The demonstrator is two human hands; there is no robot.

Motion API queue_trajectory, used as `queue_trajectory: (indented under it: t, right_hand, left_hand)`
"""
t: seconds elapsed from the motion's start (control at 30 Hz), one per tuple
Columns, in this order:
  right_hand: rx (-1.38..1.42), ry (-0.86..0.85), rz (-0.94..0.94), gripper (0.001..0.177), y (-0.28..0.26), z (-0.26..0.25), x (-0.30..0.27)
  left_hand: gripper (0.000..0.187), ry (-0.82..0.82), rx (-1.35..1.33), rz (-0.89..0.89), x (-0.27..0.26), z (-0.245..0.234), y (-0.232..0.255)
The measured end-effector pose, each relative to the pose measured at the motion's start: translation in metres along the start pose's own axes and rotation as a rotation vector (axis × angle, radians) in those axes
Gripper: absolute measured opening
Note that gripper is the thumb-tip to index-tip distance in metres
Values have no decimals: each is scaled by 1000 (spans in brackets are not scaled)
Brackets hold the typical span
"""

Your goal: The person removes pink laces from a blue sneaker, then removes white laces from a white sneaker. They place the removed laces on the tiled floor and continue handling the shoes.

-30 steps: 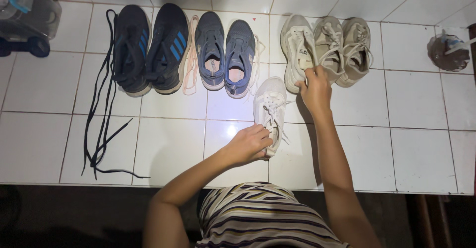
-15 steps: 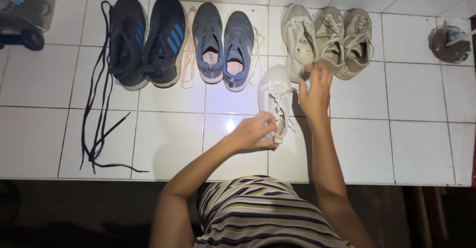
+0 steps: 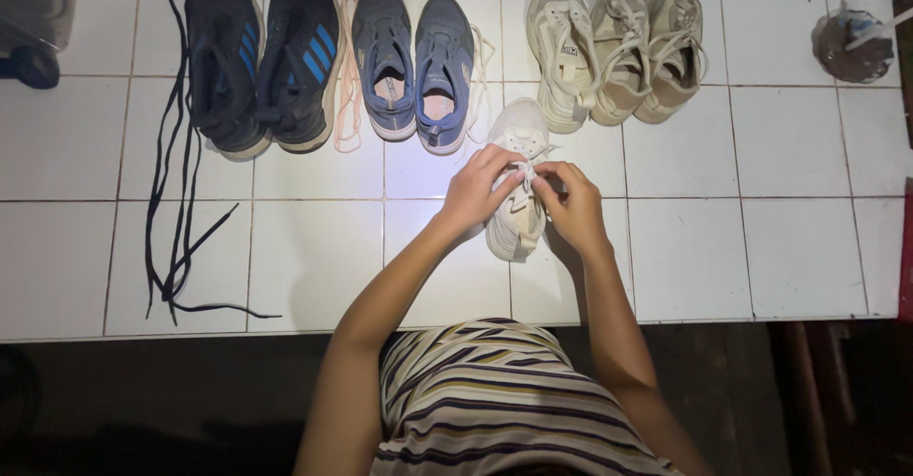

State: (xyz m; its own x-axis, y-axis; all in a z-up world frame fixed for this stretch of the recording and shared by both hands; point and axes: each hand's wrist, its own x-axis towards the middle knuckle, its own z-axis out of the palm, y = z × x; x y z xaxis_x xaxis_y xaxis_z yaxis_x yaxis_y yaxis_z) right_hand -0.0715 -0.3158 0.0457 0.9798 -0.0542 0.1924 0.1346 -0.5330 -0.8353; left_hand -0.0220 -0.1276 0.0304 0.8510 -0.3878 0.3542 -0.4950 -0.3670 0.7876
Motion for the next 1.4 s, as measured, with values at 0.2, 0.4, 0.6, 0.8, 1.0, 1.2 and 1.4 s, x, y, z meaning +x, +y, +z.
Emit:
queue_trajectory:
  t: [0.2, 0.4, 0.6, 0.8, 1.0, 1.2, 1.4]
  right_hand:
    - [-65, 39, -60, 16, -11, 3, -15]
    - [-134, 110, -154, 14, -24, 10, -34]
    - [-106, 74, -191, 16, -27, 8, -31]
    - [-194, 148, -269, 14, -22, 16, -26]
    - [-303, 179, -364, 15, -14, 24, -25]
    - [-168, 181, -342, 14, -19, 24, -27]
    - [-221, 127, -300, 16, -23, 13, -28]
  left_hand:
    - [11, 51, 89, 72, -10, 9, -8]
    - [11, 60, 129, 103, -32, 5, 3]
    - [12, 44, 169, 112, -33, 1, 10]
    - [17, -4, 102, 70, -29, -5, 13]
    - [15, -12, 204, 77, -28, -12, 15]
    - [11, 3, 239, 72, -22, -9, 9]
    - [12, 3, 183, 62, -23, -3, 10]
